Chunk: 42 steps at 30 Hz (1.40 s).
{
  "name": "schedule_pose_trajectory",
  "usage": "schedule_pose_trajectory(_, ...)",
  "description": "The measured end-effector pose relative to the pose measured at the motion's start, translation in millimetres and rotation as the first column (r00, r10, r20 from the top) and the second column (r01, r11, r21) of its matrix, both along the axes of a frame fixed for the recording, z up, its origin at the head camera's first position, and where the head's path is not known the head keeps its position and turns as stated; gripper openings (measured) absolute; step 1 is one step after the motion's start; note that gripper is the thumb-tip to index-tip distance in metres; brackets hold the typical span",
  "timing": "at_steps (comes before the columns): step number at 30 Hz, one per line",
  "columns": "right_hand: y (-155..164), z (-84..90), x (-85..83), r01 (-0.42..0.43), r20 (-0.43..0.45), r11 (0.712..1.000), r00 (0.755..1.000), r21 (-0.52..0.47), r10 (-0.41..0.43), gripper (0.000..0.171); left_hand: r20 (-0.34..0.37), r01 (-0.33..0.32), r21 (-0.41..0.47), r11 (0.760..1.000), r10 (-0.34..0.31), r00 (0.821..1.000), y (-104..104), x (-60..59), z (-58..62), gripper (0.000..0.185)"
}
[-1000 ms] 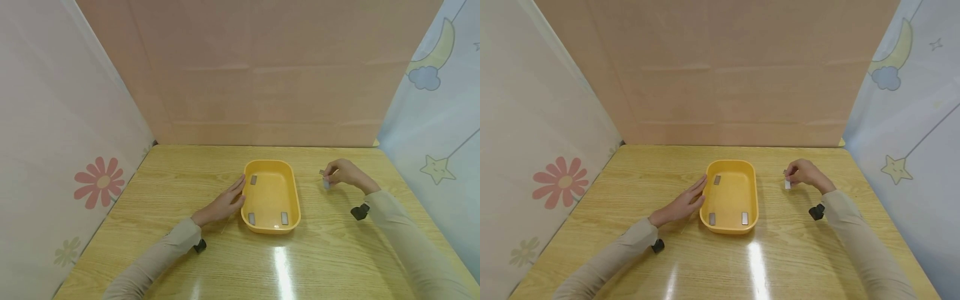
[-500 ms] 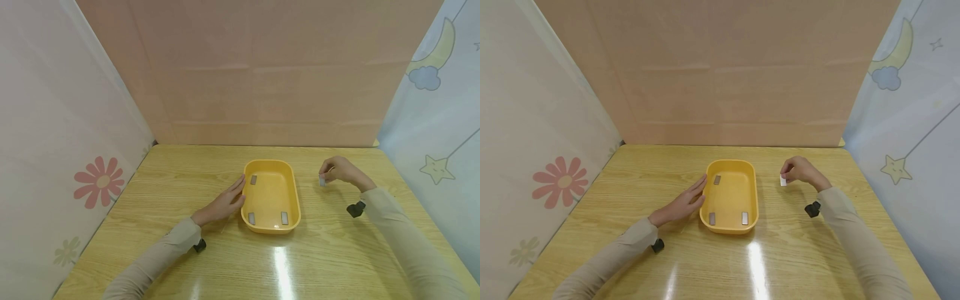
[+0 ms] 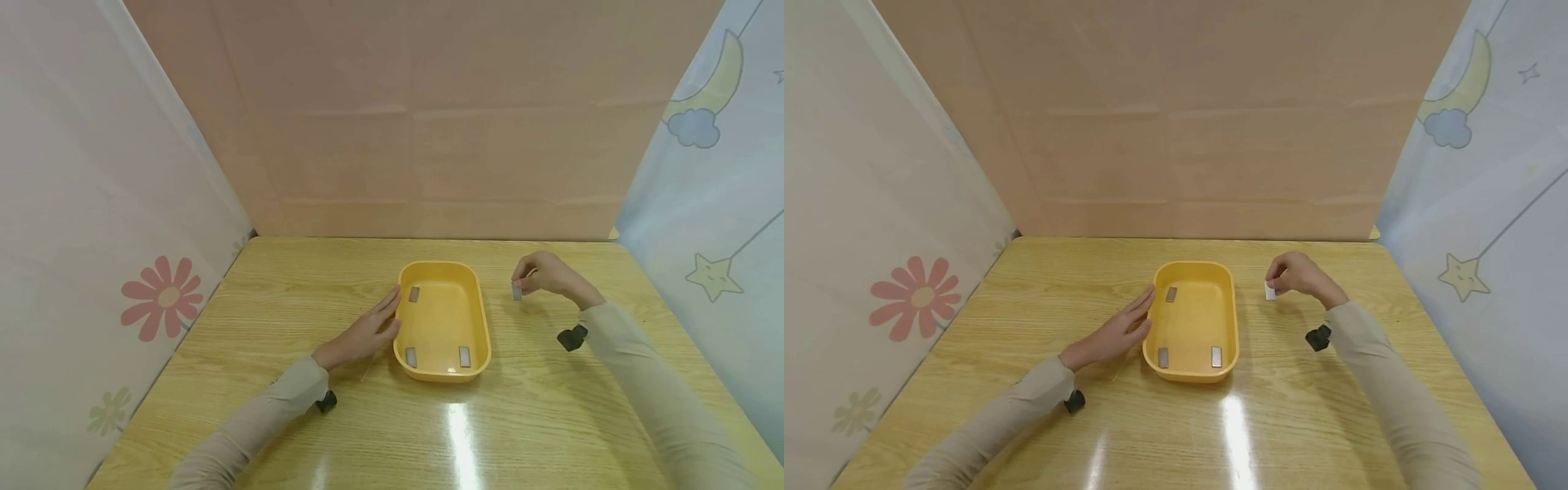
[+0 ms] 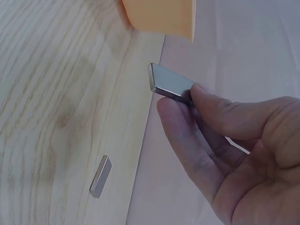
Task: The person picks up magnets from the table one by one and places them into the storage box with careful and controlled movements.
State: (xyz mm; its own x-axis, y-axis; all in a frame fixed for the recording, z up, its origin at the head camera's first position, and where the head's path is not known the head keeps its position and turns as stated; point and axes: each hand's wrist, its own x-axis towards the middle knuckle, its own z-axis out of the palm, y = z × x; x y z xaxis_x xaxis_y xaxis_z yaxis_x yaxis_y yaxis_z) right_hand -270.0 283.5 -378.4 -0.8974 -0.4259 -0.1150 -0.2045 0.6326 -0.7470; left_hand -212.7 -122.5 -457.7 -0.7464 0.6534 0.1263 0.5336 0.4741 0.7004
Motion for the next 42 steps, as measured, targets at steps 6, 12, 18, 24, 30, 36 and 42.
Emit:
schedule_pose_trajectory(6,-5.6,2.3,-1.7,-0.005,-0.013,1.000,1.000,0.008,0.005,0.010,-0.002,-0.008,-0.005,1.000,0.008,1.000,-0.2,0.4,-0.3,0.061)
schedule_pose_trajectory(12,-10.4,3.3,-1.6,-0.006,-0.015,1.000,1.000,0.002,0.006,0.009,-0.004,-0.006,0.002,1.000,0.006,1.000,-0.3,0.2,0.1,0.061)
schedule_pose_trajectory(18,-13.3,6.0,-0.8,0.000,-0.021,1.000,1.000,0.008,0.000,0.009,-0.004,-0.006,-0.005,1.000,0.006,1.000,0.0,0.9,1.3,0.061)
schedule_pose_trajectory(24,-16.5,8.6,-0.8,-0.006,-0.039,1.000,0.999,0.008,0.007,0.007,-0.004,-0.006,-0.005,1.000,0.006,1.000,0.3,1.7,1.9,0.061)
schedule_pose_trajectory(30,-20.6,12.0,0.1,0.002,-0.036,1.000,0.999,0.010,-0.001,0.006,-0.002,-0.004,-0.002,1.000,0.004,1.000,0.1,2.4,2.8,0.061)
schedule_pose_trajectory(36,-24.0,16.3,1.0,-0.001,-0.059,1.000,0.998,0.017,0.002,0.008,-0.009,-0.004,-0.006,1.000,0.004,1.000,-1.0,3.1,3.3,0.061)
schedule_pose_trajectory(42,-27.6,21.4,1.5,-0.005,-0.076,1.000,0.997,0.003,0.005,0.009,-0.007,-0.005,-0.005,1.000,0.005,1.000,-1.8,3.2,3.3,0.061)
